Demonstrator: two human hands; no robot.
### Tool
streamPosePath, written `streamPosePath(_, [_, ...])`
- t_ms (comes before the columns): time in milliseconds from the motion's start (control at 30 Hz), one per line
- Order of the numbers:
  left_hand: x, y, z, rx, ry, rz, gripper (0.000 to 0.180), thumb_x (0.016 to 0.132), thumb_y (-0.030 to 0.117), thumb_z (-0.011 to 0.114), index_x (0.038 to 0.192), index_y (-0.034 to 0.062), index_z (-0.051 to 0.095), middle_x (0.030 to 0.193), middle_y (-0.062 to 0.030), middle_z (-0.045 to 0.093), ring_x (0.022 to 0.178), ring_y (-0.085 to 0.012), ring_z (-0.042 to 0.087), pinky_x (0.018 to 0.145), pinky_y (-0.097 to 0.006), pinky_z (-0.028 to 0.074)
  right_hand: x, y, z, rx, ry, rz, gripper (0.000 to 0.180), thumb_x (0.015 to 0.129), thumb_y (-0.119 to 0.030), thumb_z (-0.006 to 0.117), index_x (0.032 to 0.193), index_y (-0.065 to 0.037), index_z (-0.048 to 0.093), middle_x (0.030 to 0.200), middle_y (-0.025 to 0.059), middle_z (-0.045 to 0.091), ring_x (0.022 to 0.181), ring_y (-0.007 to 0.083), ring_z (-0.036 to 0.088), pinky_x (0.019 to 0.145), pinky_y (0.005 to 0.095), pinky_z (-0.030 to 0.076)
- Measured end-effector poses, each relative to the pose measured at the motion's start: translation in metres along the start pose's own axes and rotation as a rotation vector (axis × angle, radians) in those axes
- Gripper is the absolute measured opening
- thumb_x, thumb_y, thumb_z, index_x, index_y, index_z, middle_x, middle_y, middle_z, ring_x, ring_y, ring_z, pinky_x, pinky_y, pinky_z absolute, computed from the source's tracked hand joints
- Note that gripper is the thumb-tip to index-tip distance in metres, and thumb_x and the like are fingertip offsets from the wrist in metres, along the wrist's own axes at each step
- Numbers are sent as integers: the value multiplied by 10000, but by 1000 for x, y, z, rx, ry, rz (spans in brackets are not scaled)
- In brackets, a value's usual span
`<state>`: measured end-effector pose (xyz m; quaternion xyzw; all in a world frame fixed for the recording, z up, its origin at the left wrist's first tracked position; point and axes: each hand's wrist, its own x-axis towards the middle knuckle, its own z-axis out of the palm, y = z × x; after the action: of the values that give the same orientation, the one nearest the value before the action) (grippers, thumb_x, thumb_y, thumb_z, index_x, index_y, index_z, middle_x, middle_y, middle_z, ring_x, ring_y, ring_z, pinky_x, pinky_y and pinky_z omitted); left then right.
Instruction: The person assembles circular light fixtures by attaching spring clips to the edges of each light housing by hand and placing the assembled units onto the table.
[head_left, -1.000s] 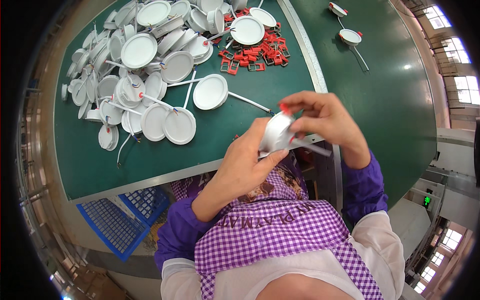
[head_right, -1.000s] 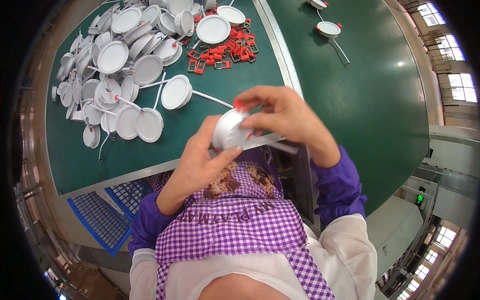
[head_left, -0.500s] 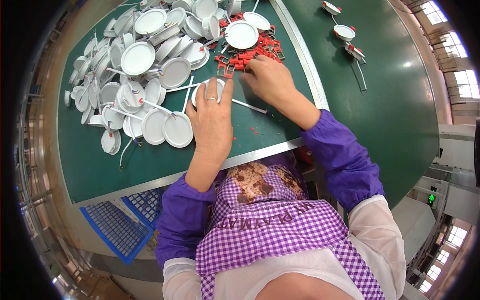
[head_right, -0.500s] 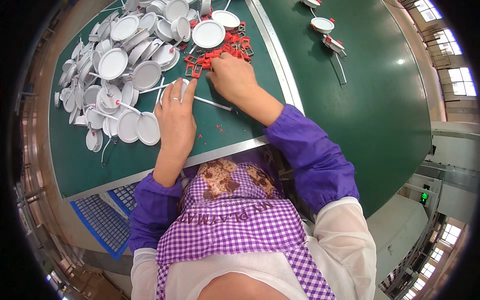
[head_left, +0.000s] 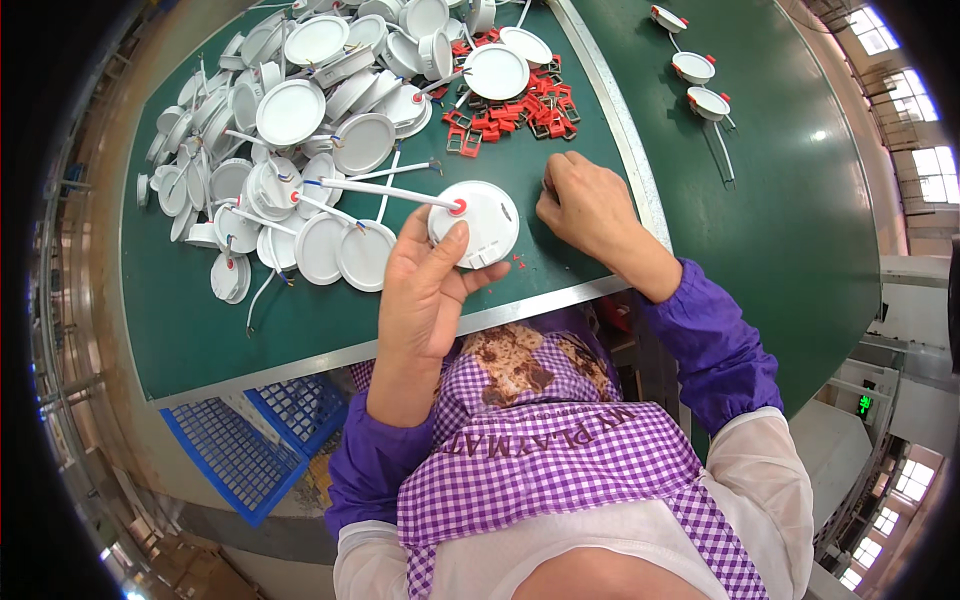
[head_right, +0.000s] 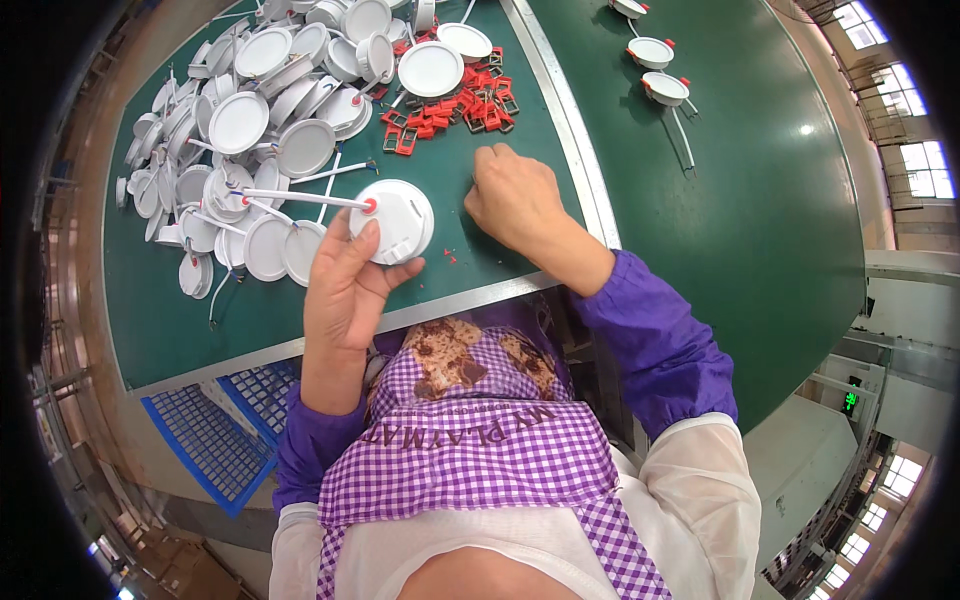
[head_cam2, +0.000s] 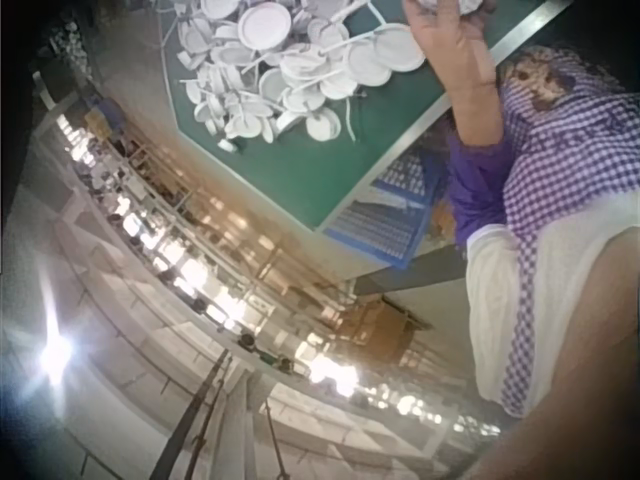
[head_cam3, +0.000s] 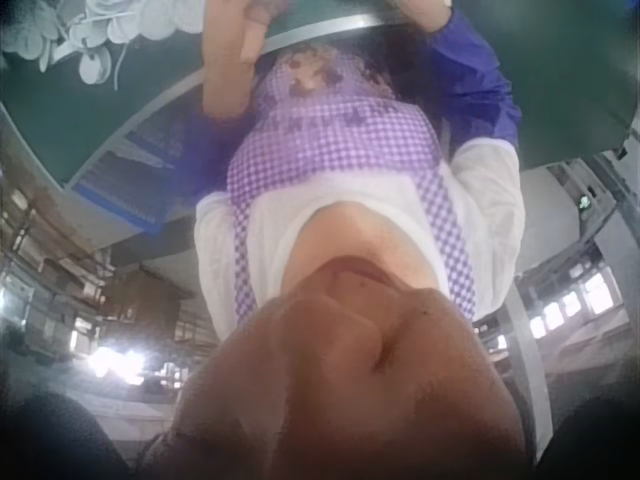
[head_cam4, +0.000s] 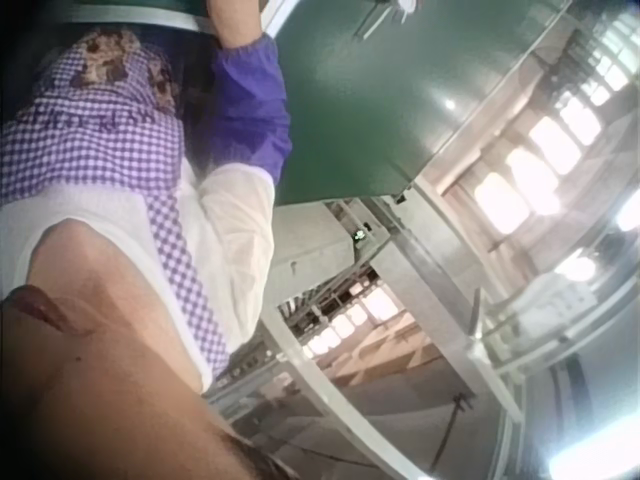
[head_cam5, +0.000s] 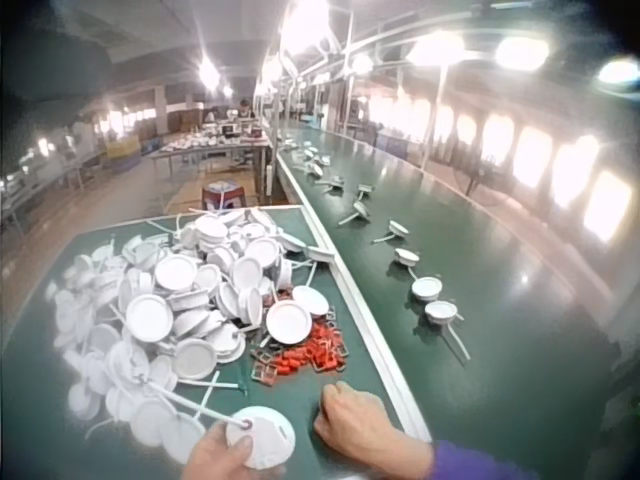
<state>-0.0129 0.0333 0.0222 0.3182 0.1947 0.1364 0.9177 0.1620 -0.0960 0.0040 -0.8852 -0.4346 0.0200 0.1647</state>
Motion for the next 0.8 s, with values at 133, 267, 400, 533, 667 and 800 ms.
streamPosePath(133, [0,-18,-2,45,97,-9,323,958,97,599,1259,44,492,1193,-121,624,1062,-240,647,829,-416,583,-9,1,0,275,77,69,158,788,-134,612,799,20,580,751,175,636,671,355,638,610,433,511])
streamPosePath(267, [4,-29,-1,73,134,6,315,954,99,611,1244,47,496,1188,-119,624,1059,-238,645,843,-421,579,-21,-15,-5,581,88,177,154,822,-122,639,857,24,603,732,152,638,615,255,617,585,359,496])
streamPosePath(400, [7,-32,5,65,154,58,310,942,75,631,1211,21,487,1134,-115,635,996,-219,666,810,-393,599,-37,-32,3,848,60,164,153,883,-101,630,953,34,625,759,103,665,642,121,605,583,287,483])
streamPosePath(533, [8,-35,6,113,179,122,329,937,63,637,1223,17,483,1131,-115,637,996,-208,667,813,-382,597,-42,-32,3,956,53,274,157,890,-92,623,977,39,625,774,98,678,651,114,608,590,291,488])
streamPosePath(667, [8,-38,5,160,217,168,350,934,62,641,1240,15,478,1137,-118,637,998,-199,666,816,-366,592,-45,-36,3,955,115,253,154,888,-80,628,988,38,624,786,120,682,667,154,634,597,296,490])
streamPosePath(800, [9,-42,2,209,197,219,346,940,67,635,1250,26,487,1153,-106,631,1020,-193,652,843,-360,584,-51,-49,-1,717,205,56,144,884,-65,636,992,28,615,833,148,668,700,251,663,609,328,506])
